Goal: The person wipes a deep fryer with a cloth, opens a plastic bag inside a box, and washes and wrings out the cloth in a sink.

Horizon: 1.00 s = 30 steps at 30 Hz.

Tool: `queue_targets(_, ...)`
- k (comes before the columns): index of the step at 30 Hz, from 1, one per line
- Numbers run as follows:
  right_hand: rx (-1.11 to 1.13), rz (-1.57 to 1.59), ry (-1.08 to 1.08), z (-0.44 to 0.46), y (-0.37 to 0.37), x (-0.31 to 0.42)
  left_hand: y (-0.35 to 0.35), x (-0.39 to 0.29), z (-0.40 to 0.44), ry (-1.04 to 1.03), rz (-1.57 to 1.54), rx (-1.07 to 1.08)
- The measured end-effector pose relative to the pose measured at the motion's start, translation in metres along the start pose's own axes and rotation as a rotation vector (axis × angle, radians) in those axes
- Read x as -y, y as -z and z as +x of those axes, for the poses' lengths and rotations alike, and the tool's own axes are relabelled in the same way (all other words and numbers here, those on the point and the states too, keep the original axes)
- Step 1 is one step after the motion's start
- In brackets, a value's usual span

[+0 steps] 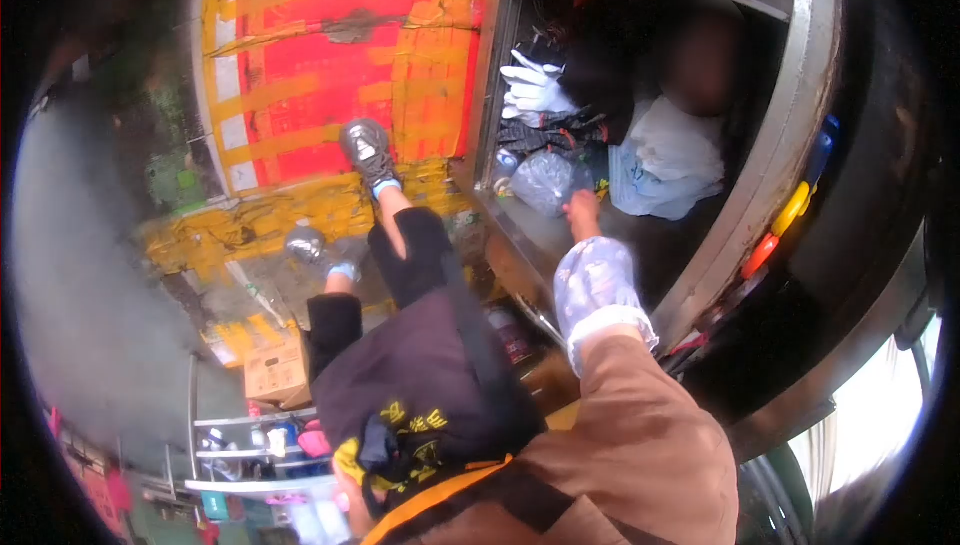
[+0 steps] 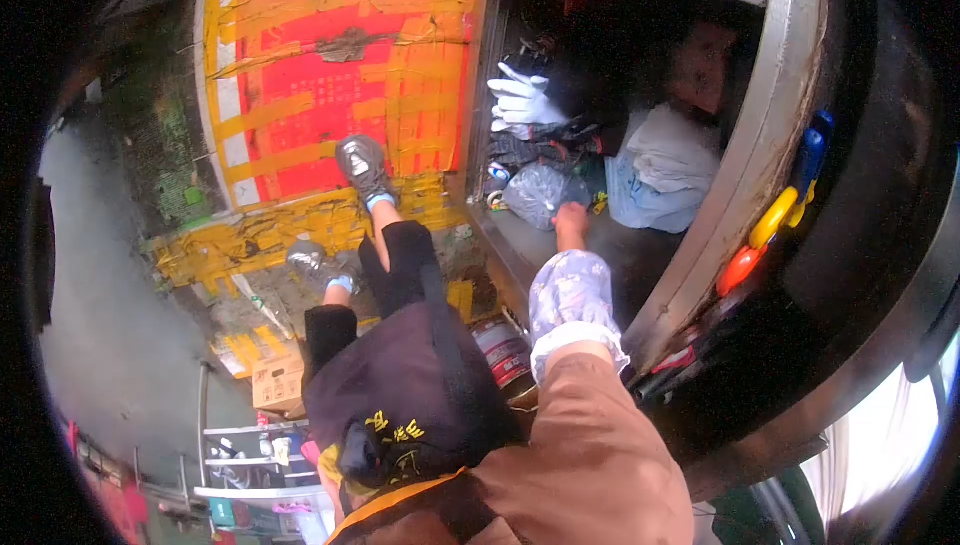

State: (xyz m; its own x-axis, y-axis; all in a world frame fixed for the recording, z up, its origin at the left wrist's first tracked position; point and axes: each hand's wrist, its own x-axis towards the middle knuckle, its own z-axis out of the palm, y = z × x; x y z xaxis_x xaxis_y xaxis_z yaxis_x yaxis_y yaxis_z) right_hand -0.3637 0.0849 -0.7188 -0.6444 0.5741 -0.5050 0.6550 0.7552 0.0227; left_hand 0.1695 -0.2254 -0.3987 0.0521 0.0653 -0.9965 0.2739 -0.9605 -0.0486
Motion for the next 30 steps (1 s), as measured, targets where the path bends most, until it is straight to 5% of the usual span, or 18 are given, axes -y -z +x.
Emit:
queue_targets(5,-0.108,-0.545,0.219,0.034,-0.004,0.032,0.003,0.002,0.000,0.033,0.019,-0.047)
queue_targets(9,-0.447,-0.249,0.507,0.002,0.023,0.177,0.004,0.005,-0.001,0.060,0.034,-0.080)
queue_targets(12,-0.456,-0.355,0.426,0.031,0.057,0.256,-0.002,0.007,0.006,0.094,0.046,-0.108)
queue_targets(30,-0.482,-0.778,0.466,0.153,0.141,0.309,-0.055,0.022,0.054,0.257,0.086,-0.257)
